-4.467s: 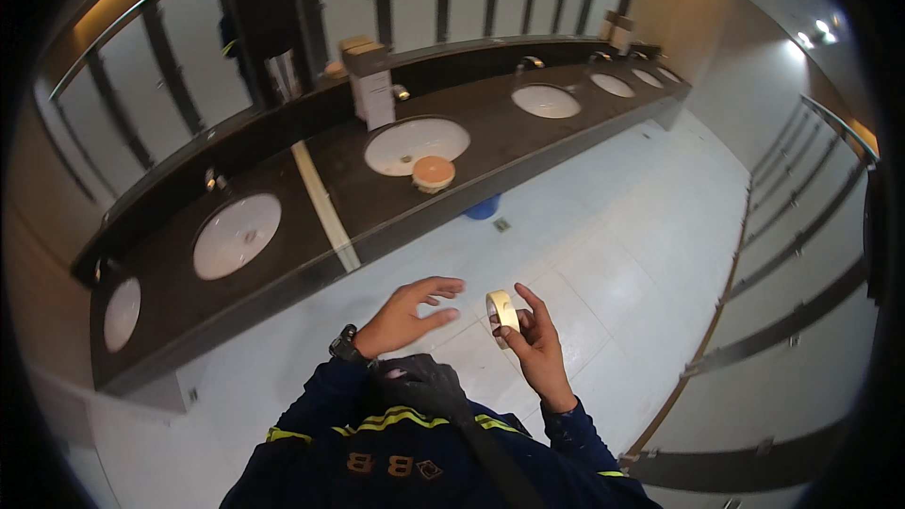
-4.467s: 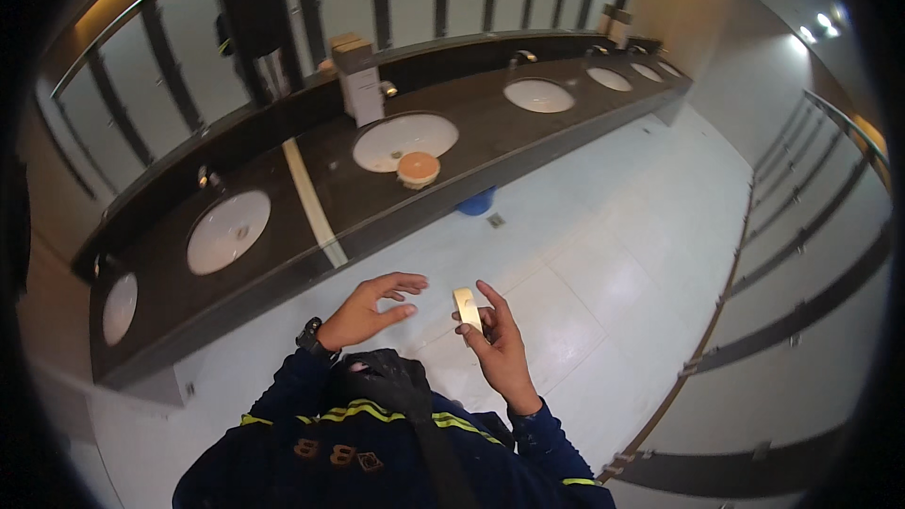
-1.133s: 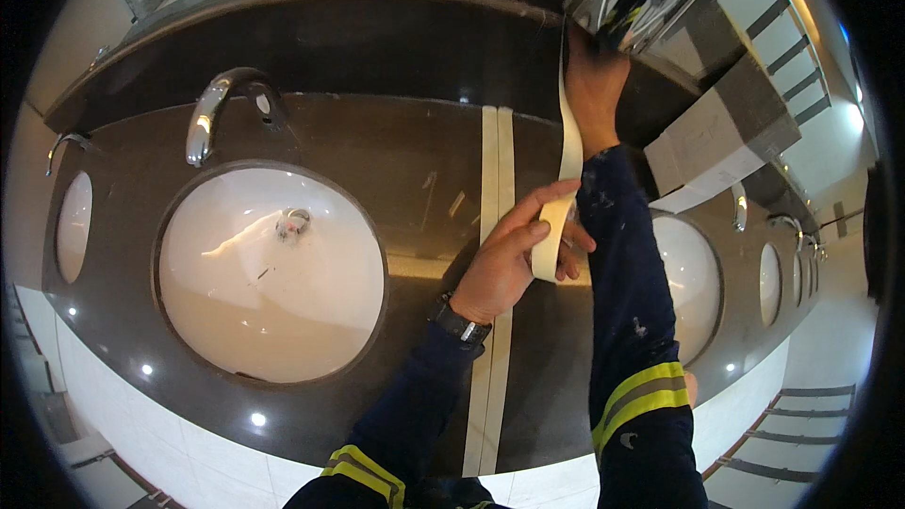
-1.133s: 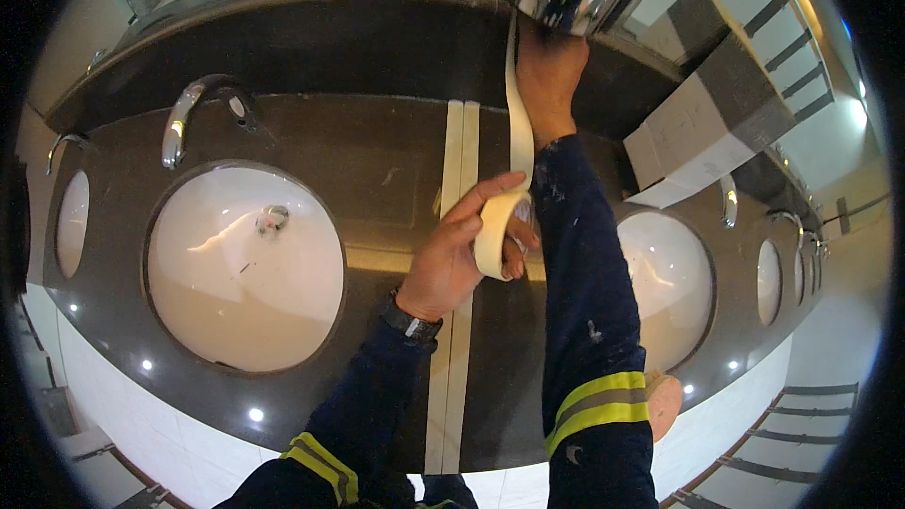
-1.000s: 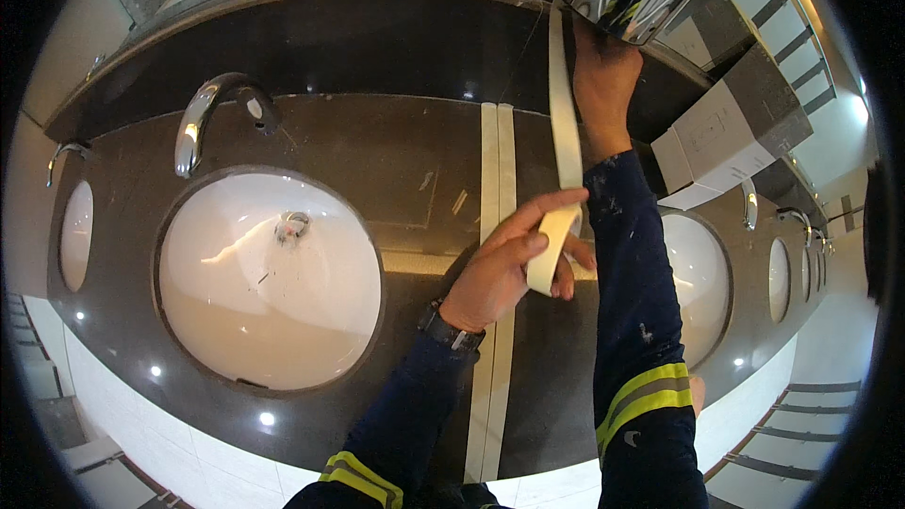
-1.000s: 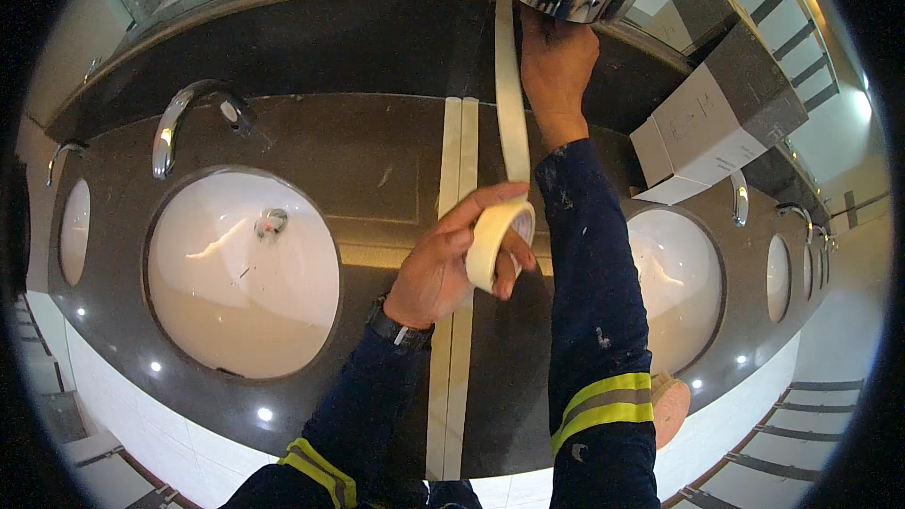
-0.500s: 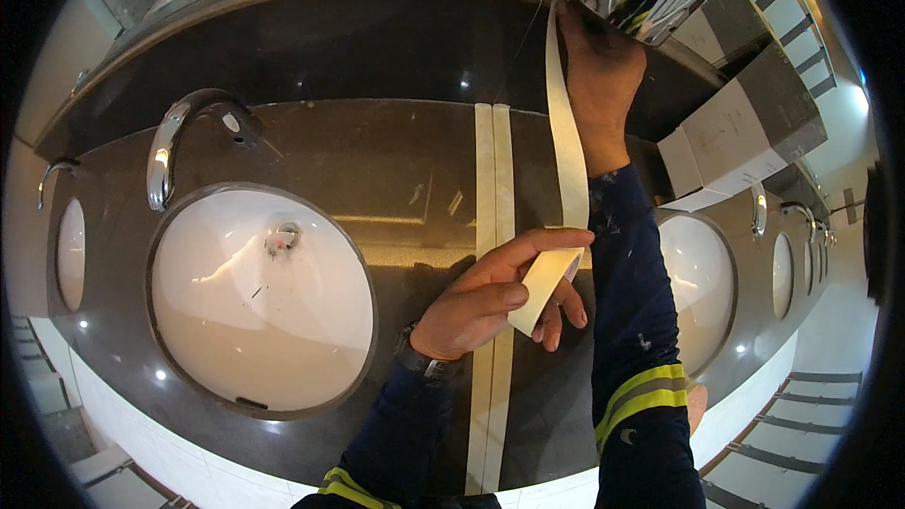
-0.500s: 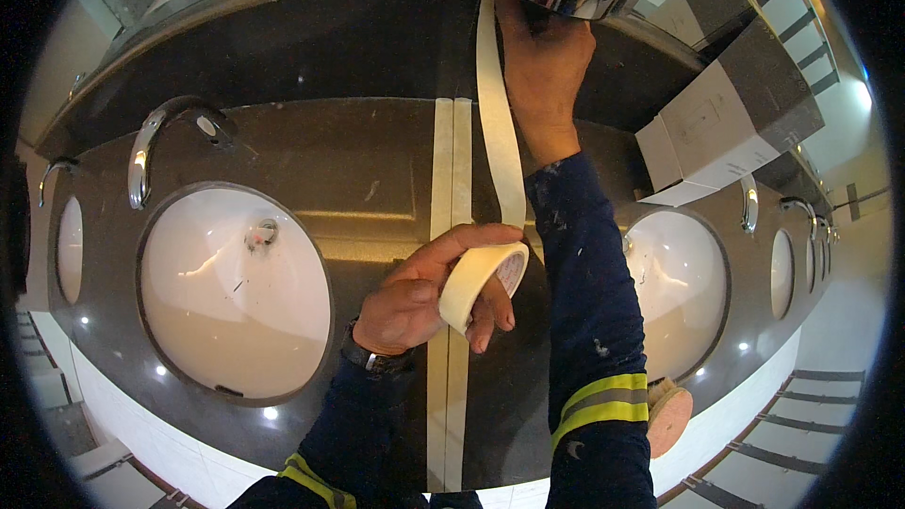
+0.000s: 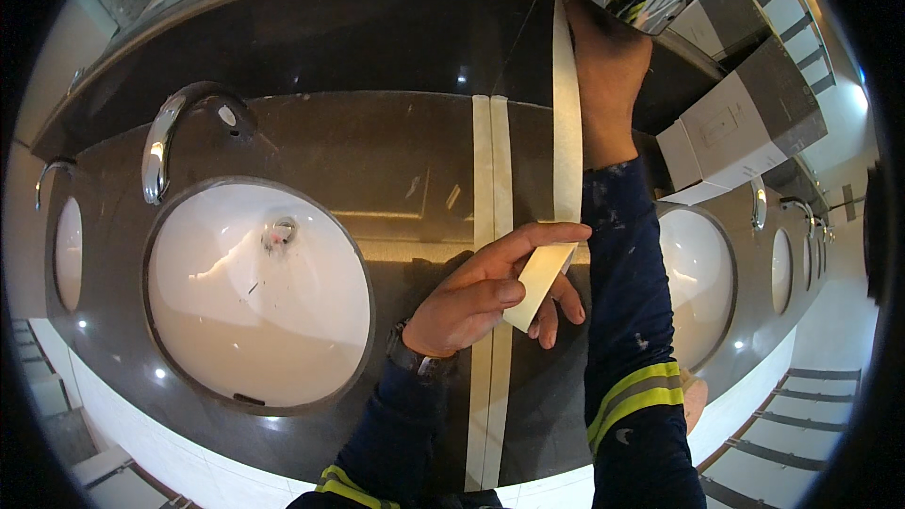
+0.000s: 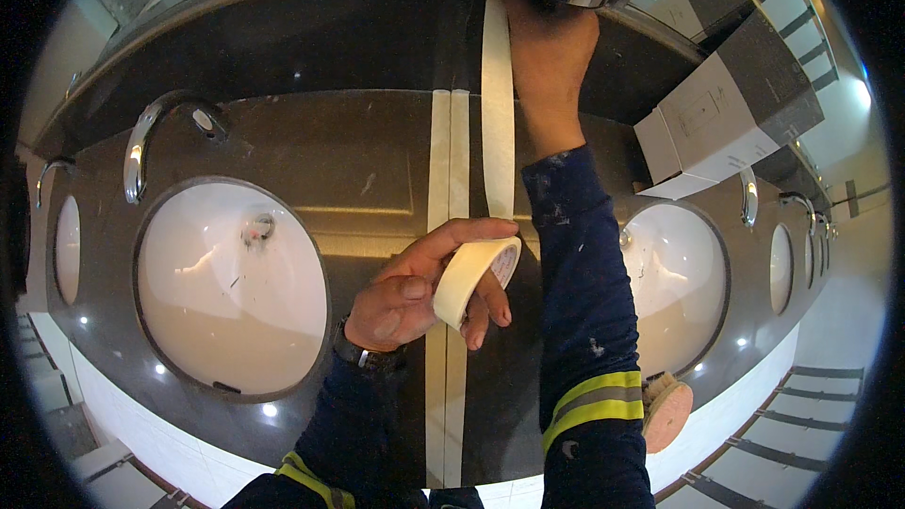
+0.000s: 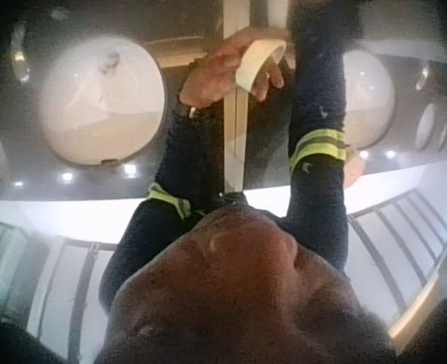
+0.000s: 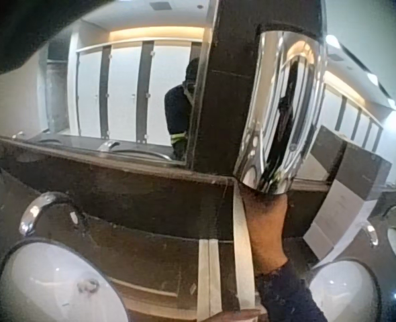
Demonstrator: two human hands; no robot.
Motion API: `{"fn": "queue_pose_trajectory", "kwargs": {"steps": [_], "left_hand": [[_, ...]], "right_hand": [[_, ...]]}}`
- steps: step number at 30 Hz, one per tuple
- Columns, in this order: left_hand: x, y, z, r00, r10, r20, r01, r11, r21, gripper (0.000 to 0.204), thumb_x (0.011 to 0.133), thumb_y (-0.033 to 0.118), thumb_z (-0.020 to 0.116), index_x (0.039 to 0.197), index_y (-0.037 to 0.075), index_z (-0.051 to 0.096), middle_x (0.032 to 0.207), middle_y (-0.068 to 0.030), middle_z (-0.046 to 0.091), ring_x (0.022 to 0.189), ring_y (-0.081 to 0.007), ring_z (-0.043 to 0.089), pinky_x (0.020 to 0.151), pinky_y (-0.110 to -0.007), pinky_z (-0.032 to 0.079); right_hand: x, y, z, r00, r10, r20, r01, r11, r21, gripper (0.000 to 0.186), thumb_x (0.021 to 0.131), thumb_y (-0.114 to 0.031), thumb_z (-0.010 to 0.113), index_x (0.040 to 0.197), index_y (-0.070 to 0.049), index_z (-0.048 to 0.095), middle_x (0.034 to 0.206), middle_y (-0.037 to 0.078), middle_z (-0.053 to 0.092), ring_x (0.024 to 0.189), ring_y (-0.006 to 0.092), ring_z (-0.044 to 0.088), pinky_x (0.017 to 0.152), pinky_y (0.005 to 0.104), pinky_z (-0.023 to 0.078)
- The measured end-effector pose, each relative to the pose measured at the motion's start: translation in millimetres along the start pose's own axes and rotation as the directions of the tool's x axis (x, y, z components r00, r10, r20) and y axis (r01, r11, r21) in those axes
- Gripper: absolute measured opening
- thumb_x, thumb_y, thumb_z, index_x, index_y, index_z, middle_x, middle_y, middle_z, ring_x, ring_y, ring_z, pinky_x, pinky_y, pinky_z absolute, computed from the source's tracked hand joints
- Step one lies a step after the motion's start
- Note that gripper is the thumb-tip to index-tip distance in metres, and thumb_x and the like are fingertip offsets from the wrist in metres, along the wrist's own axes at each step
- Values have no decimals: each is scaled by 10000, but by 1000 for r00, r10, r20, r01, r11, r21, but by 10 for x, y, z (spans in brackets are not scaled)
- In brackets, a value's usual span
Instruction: The person applies strips of masking tape along the countertop in a public restroom. They unroll the tape, press it down, and smooth it along the surface between sinks.
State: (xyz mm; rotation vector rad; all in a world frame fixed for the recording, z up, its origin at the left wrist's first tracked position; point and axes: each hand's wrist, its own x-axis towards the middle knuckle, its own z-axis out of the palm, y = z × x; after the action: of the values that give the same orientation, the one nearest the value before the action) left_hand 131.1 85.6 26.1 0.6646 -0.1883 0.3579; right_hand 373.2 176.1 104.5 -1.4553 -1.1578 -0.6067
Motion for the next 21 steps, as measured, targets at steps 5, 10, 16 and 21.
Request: {"fn": "queue_pose_trajectory", "kwargs": {"steps": [5,10,16,21], "left_hand": [[-18,29,38,1000,-22,-11,22,999,28,961,898,555,653,1600,-3,306,1061,-310,708,774,-268,769,658,-332,623],[-5,41,36,999,-24,-23,24,999,25,970,890,559,668,1600,1,313,1073,-313,702,785,-268,767,674,-325,622],[-18,51,33,999,-21,-24,22,999,39,977,886,560,673,1604,9,306,1099,-315,695,834,-277,762,740,-359,627],[-4,35,72,998,41,-44,-39,998,52,1007,883,572,674,1616,10,273,1105,-306,694,892,-282,753,822,-401,618]], "right_hand": [[-36,-29,-55,994,70,86,-68,997,-27,236,946,-226,736,1024,-13,803,929,176,791,862,246,768,813,339,560],[-64,75,-112,992,86,96,-95,991,90,231,971,-184,700,1112,-24,790,1038,169,794,942,218,749,871,348,547],[-69,154,-118,980,-79,182,63,994,90,230,998,-155,665,1157,-38,783,1117,142,785,997,197,726,918,341,533],[-14,149,-114,971,-144,190,155,987,-42,222,999,-161,670,1151,-51,789,1073,132,794,950,218,750,876,344,555]]}}
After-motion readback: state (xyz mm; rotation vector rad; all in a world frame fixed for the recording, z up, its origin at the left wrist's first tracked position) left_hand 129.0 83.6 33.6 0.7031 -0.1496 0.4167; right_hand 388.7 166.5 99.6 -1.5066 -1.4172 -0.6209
